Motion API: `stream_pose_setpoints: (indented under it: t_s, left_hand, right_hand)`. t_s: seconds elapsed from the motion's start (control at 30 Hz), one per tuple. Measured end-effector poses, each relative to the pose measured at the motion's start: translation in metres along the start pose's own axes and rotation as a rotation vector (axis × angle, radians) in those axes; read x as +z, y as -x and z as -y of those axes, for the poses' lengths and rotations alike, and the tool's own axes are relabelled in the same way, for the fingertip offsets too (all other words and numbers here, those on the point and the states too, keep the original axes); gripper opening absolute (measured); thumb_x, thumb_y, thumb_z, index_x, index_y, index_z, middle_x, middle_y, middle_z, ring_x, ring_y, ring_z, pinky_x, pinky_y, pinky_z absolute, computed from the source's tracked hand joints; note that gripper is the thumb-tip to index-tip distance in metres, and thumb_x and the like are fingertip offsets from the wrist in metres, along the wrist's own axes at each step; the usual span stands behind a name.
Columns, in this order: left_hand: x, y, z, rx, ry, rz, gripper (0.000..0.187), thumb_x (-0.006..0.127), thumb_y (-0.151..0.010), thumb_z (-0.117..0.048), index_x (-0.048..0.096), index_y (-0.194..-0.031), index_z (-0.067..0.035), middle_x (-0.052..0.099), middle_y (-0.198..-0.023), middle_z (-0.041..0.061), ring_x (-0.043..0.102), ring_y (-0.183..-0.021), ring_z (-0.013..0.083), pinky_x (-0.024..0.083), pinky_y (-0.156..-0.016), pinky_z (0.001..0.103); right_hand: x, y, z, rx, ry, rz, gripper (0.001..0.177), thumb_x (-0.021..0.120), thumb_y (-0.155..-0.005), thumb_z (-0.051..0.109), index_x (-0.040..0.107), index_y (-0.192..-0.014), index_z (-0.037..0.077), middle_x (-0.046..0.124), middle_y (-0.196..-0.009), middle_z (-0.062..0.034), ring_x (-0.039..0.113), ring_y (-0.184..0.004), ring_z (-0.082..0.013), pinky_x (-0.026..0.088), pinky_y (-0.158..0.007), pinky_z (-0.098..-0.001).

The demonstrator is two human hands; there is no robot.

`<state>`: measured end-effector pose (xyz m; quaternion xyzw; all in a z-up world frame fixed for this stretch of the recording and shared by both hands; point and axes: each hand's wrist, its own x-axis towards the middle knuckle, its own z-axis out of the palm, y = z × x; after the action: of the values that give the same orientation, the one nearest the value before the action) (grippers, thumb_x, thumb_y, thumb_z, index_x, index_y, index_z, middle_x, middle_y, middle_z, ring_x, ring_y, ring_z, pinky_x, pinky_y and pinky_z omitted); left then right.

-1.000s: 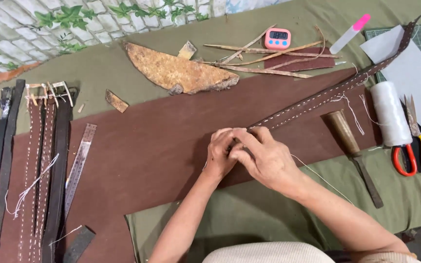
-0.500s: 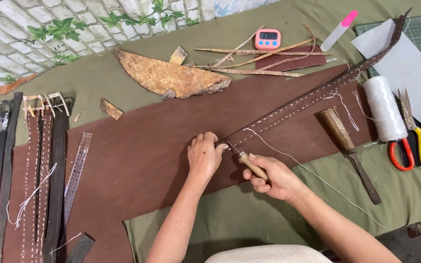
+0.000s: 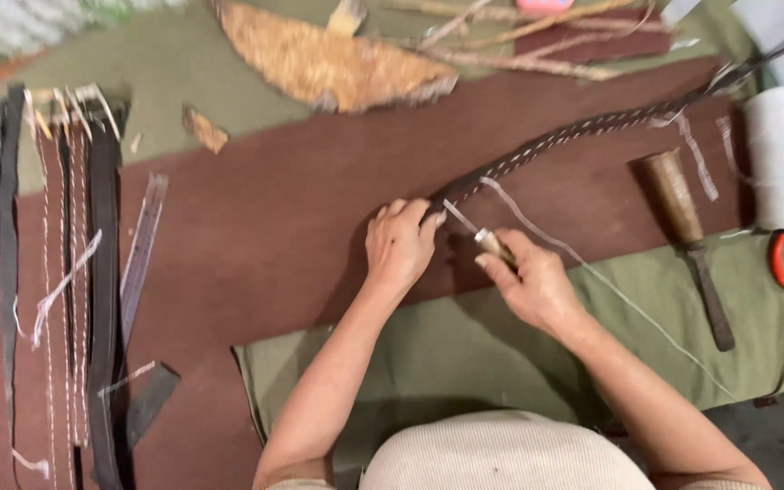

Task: Hand-stitching a leather belt using an awl, thread, and a wooden mallet on a workshop table.

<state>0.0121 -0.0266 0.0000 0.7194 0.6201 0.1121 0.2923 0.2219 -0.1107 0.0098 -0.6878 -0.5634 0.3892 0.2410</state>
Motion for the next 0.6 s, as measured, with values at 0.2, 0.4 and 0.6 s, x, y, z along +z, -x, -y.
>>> stream_pose_setpoints:
  t_s: [0.2,0.4,0.6]
  left_hand:
    - [0.028,0.004,0.004,0.214,0.155,-0.587,0.021,0.071,-0.095,-0.034,0.072,-0.113,-0.023,0.066,-0.082,0.002,0.068,-0.084,0.0271,0.050,-0.087,0.043]
    - [0.028,-0.006,0.004,0.330,0.096,-0.729,0.019,0.070,-0.097,-0.035,0.071,-0.112,-0.024,0.061,-0.077,-0.003,0.065,-0.077,0.0183,0.040,-0.097,0.040]
    - [0.022,-0.013,0.009,0.384,0.147,-0.668,0.011,0.071,-0.096,-0.031,0.072,-0.103,-0.023,0.060,-0.073,-0.004,0.064,-0.073,0.0176,0.040,-0.094,0.039]
  right_hand:
    - [0.020,0.000,-0.005,-0.224,0.308,-0.252,0.045,0.078,-0.092,0.035,0.069,-0.132,0.015,0.074,-0.105,-0.0119,0.074,-0.096,-0.0317,0.062,-0.079,-0.0418]
    - [0.008,-0.002,0.016,-0.135,0.069,-0.175,0.038,0.071,-0.097,0.036,0.070,-0.131,0.018,0.077,-0.103,-0.0119,0.073,-0.099,-0.0352,0.061,-0.082,-0.0487]
    - [0.001,-0.023,0.017,0.281,-1.030,0.185,0.021,0.061,-0.099,0.013,0.065,-0.111,-0.003,0.060,-0.074,-0.0181,0.056,-0.049,-0.0193,0.037,-0.035,-0.0278]
